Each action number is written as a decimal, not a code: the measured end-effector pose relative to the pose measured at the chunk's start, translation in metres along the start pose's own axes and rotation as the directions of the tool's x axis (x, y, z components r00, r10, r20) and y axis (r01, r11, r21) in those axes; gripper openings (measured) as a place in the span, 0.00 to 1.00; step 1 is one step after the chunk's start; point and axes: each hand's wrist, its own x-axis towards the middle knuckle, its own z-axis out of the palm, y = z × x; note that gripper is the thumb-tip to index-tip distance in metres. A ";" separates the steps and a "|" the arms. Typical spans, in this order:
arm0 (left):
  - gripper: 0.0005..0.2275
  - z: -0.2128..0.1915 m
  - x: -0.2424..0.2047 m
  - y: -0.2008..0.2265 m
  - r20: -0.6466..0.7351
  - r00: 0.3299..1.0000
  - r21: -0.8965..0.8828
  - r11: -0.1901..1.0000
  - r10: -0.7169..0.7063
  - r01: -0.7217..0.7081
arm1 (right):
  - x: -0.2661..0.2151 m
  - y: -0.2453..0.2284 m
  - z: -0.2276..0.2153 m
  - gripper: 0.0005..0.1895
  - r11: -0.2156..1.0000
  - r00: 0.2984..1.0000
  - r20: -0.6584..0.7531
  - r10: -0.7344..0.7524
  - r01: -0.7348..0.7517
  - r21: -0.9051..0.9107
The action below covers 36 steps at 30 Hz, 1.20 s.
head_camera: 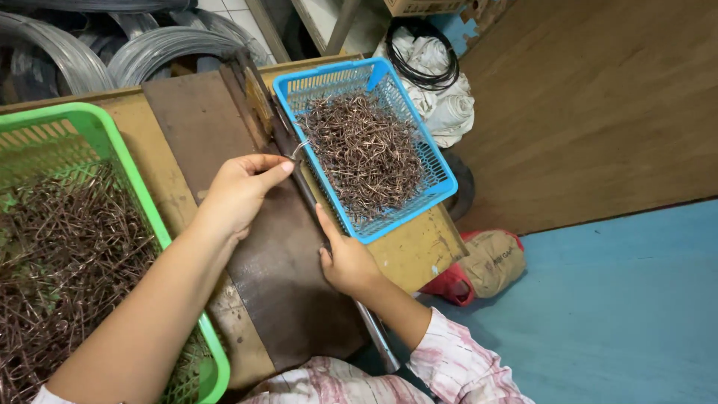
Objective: The person repeatedly picks small metal wire pieces from a green basket, places each into a manual bending tool on a wooden workbench, and presses a lever to bend them. The bent pieces are dropped into a blue basket. The cycle repeats throughout the clip.
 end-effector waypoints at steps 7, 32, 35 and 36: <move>0.11 0.008 -0.009 0.004 -0.016 0.998 0.044 0.997 0.065 -0.065 | 0.005 0.004 0.006 0.44 0.999 0.999 -0.012 0.033 -0.033 -0.001; 0.23 -0.013 -0.008 0.088 0.304 0.952 0.906 0.313 -0.013 -0.285 | 0.008 0.006 0.010 0.43 0.998 0.998 -0.022 0.059 -0.059 -0.028; 0.40 -0.002 0.006 0.075 0.412 0.891 0.747 0.489 0.191 -0.450 | 0.016 0.027 0.033 0.45 0.997 0.985 -0.167 -0.053 0.044 -0.058; 0.51 -0.001 0.015 0.065 0.427 0.867 0.746 0.440 0.258 -0.499 | 0.021 0.037 0.044 0.47 0.985 0.938 -0.305 -0.163 0.138 -0.102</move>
